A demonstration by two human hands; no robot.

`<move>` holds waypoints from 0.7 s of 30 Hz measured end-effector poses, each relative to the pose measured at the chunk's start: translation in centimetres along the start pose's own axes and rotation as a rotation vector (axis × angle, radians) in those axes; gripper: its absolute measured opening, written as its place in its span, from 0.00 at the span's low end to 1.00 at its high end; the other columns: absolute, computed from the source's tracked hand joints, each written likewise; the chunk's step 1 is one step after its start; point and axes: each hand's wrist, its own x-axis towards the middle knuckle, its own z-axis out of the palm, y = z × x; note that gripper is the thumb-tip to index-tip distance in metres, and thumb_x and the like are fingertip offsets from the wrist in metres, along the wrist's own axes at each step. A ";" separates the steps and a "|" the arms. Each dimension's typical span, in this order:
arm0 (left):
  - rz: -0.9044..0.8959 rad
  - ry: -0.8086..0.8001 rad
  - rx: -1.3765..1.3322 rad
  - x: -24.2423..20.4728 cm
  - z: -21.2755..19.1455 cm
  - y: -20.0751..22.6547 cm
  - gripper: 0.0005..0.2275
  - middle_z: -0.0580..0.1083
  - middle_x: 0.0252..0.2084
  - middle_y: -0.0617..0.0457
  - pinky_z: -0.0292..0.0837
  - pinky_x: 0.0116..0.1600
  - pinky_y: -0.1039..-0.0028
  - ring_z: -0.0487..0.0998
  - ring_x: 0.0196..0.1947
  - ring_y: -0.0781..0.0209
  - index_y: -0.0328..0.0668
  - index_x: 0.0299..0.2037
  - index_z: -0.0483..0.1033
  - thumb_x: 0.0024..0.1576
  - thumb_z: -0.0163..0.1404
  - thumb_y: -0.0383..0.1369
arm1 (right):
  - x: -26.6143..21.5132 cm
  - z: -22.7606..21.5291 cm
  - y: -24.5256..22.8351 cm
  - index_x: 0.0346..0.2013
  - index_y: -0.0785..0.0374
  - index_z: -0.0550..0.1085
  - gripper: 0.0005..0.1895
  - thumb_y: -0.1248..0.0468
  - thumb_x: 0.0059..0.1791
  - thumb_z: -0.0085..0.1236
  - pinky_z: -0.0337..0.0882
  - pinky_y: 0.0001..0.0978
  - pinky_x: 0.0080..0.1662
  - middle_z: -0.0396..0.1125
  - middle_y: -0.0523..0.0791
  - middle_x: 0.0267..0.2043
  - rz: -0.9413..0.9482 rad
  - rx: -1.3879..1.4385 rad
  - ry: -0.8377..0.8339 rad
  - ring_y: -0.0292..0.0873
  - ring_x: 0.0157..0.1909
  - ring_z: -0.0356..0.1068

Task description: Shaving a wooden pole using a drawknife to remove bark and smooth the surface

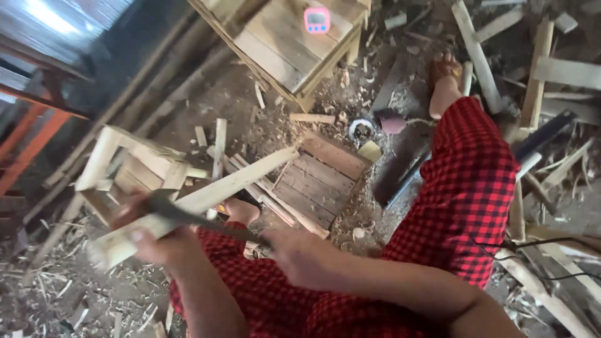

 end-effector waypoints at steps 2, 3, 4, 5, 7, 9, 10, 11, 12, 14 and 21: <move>0.040 -0.083 0.068 0.1 0.1 0.0 0.11 0.68 0.41 0.66 0.41 0.76 0.56 0.67 0.49 0.70 0.58 0.42 0.68 0.54 0.42 0.47 | 1.1 -1.1 -0.3 0.41 0.67 0.64 0.12 0.74 0.43 0.46 0.64 0.38 0.32 0.64 0.52 0.30 -0.053 0.241 0.175 0.51 0.28 0.64; 0.024 0.012 0.053 -0.2 -0.6 -0.4 0.13 0.65 0.41 0.63 0.53 0.72 0.60 0.66 0.52 0.65 0.55 0.43 0.67 0.55 0.45 0.49 | 1.8 -2.3 0.1 0.30 0.66 0.67 0.17 0.57 0.47 0.32 0.59 0.32 0.24 0.57 0.46 0.20 0.376 0.434 -0.070 0.42 0.20 0.55; 0.009 0.107 0.039 -0.6 -1.3 -0.8 0.16 0.63 0.40 0.61 0.64 0.67 0.64 0.65 0.55 0.61 0.51 0.43 0.66 0.56 0.47 0.51 | 2.6 -3.5 0.4 0.20 0.65 0.69 0.38 0.40 0.51 0.18 0.53 0.25 0.17 0.50 0.40 0.11 0.809 0.611 -0.322 0.34 0.12 0.46; 0.002 0.120 0.049 -0.8 -2.0 -1.1 0.16 0.63 0.40 0.61 0.64 0.67 0.64 0.65 0.55 0.61 0.51 0.43 0.66 0.56 0.47 0.51 | 4.0 0.2 6.8 0.20 0.65 0.69 0.38 0.40 0.51 0.18 0.53 0.25 0.17 0.50 0.40 0.11 0.816 0.607 -0.339 0.34 0.12 0.46; -0.082 0.262 -0.018 -1.1 -3.3 -1.5 0.18 0.62 0.26 0.63 0.57 0.33 0.82 0.66 0.31 0.70 0.52 0.35 0.67 0.50 0.55 0.53 | 2.4 7.4 19.2 0.41 0.65 0.67 0.20 0.54 0.53 0.28 0.71 0.41 0.37 0.68 0.52 0.35 0.713 -0.095 -0.198 0.50 0.33 0.69; -0.147 0.248 -0.056 -0.5 -3.9 -1.3 0.19 0.65 0.26 0.62 0.64 0.34 0.82 0.69 0.30 0.69 0.51 0.37 0.68 0.49 0.57 0.54 | 2.1 7.5 20.9 0.42 0.70 0.66 0.16 0.63 0.47 0.35 0.70 0.39 0.34 0.66 0.53 0.34 0.578 -0.195 -0.174 0.50 0.30 0.67; -0.205 0.224 -0.105 -0.2 -4.0 -1.3 0.21 0.68 0.25 0.62 0.71 0.34 0.81 0.73 0.29 0.68 0.50 0.39 0.70 0.47 0.58 0.54 | 2.0 7.5 21.8 0.43 0.75 0.65 0.17 0.71 0.40 0.42 0.69 0.37 0.31 0.65 0.54 0.32 0.442 -0.293 -0.133 0.49 0.26 0.65; -0.210 0.224 -0.107 0.4 -4.6 -2.2 0.21 0.68 0.25 0.62 0.71 0.34 0.81 0.73 0.29 0.68 0.50 0.39 0.70 0.47 0.58 0.54 | 4.3 4.5 16.1 0.43 0.75 0.65 0.17 0.71 0.40 0.42 0.69 0.37 0.31 0.65 0.54 0.32 0.448 -0.293 -0.133 0.49 0.26 0.65; -0.121 0.099 -0.086 0.9 -5.1 -3.1 0.21 0.67 0.28 0.61 0.71 0.33 0.82 0.72 0.28 0.68 0.50 0.41 0.66 0.52 0.54 0.54 | 5.7 1.2 10.2 0.55 0.60 0.56 0.24 0.72 0.44 0.36 0.67 0.29 0.24 0.55 0.50 0.50 0.627 0.034 -0.201 0.41 0.19 0.59; -0.042 -0.025 -0.054 1.5 -5.3 -3.8 0.20 0.66 0.30 0.61 0.71 0.31 0.82 0.72 0.27 0.68 0.50 0.44 0.62 0.56 0.49 0.54 | 5.1 -1.3 4.2 0.67 0.45 0.46 0.34 0.73 0.48 0.30 0.64 0.22 0.18 0.45 0.47 0.68 0.800 0.383 -0.275 0.32 0.12 0.54; 0.090 -0.083 -0.022 1.6 -6.6 -4.6 0.26 0.68 0.32 0.52 0.74 0.34 0.74 0.72 0.28 0.61 0.46 0.46 0.71 0.57 0.31 0.57 | 5.5 0.2 9.5 0.45 0.62 0.61 0.23 0.52 0.48 0.19 0.62 0.25 0.18 0.54 0.41 0.14 0.870 0.240 -0.386 0.35 0.13 0.50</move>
